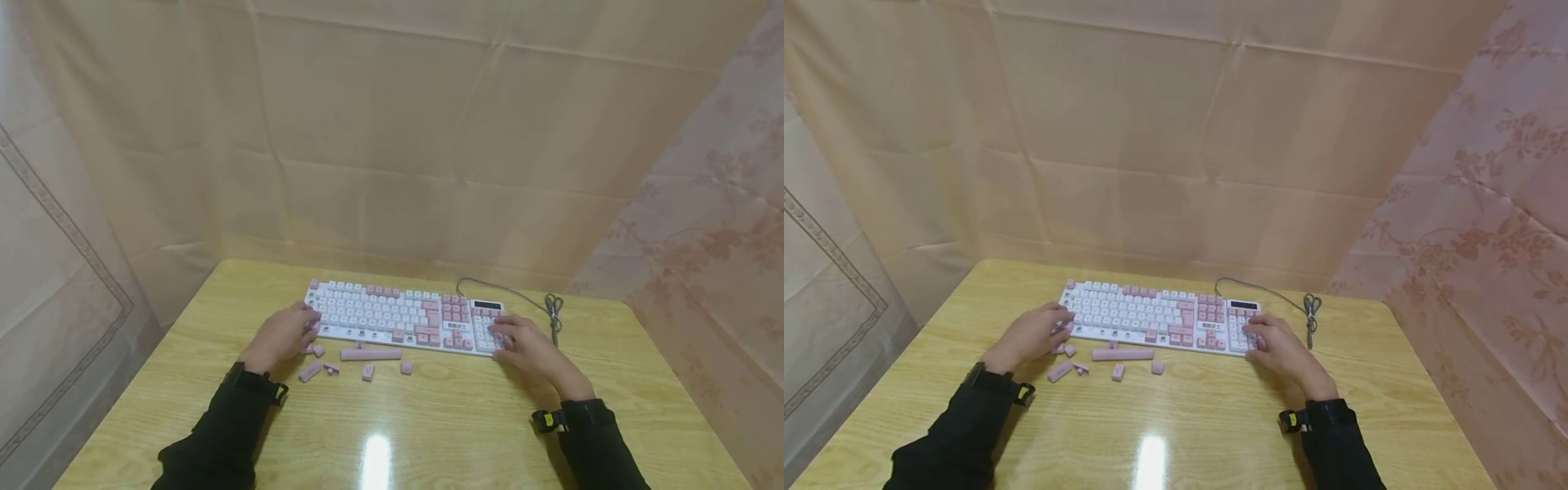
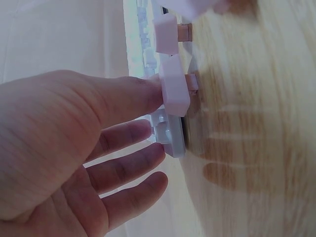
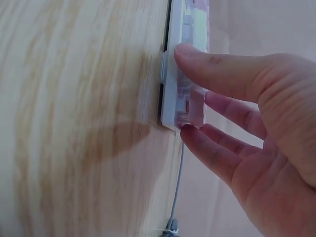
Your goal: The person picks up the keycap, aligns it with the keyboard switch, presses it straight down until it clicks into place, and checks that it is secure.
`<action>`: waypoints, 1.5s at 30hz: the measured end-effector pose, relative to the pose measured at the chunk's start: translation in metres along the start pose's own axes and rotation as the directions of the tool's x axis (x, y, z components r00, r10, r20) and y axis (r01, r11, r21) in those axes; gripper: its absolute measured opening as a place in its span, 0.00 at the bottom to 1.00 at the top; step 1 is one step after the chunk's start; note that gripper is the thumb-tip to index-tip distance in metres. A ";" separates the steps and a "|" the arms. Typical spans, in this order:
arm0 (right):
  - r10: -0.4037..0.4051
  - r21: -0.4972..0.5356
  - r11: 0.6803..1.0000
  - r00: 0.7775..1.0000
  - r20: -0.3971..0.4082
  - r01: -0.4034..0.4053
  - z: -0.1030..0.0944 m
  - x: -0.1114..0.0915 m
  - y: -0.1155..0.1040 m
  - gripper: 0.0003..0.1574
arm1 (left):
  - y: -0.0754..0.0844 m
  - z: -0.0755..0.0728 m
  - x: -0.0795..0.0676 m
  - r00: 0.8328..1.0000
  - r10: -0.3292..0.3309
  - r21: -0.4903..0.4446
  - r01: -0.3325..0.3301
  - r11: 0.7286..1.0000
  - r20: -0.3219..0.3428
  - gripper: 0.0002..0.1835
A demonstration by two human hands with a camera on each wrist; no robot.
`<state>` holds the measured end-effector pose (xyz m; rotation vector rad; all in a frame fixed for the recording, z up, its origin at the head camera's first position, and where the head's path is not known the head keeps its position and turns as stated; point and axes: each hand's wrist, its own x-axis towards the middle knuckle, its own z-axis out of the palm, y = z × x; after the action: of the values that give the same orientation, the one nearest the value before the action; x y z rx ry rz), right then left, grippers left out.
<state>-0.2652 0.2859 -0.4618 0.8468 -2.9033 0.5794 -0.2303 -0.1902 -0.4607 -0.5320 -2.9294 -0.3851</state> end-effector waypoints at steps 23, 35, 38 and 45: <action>-0.398 0.130 0.913 0.914 0.081 0.386 0.021 0.052 -0.114 0.21 | 0.005 0.000 0.003 0.993 0.090 -0.063 -0.095 0.994 -0.079 0.14; -0.423 0.202 0.902 0.878 0.224 0.383 0.041 0.048 -0.126 0.16 | 0.008 0.001 0.003 0.998 0.048 -0.053 -0.050 0.997 -0.029 0.16; -0.411 0.216 0.906 0.878 0.246 0.364 0.044 0.048 -0.126 0.18 | 0.008 0.001 0.002 0.999 0.042 -0.047 -0.043 0.998 -0.019 0.18; -0.416 0.179 0.907 0.872 0.256 0.381 0.051 0.049 -0.124 0.16 | 0.009 0.001 0.002 0.999 0.045 -0.045 -0.046 0.998 -0.024 0.18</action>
<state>-0.2384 0.1453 -0.4592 1.6264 -2.8137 0.6417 -0.2290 -0.1816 -0.4590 -0.5949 -2.8871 -0.4501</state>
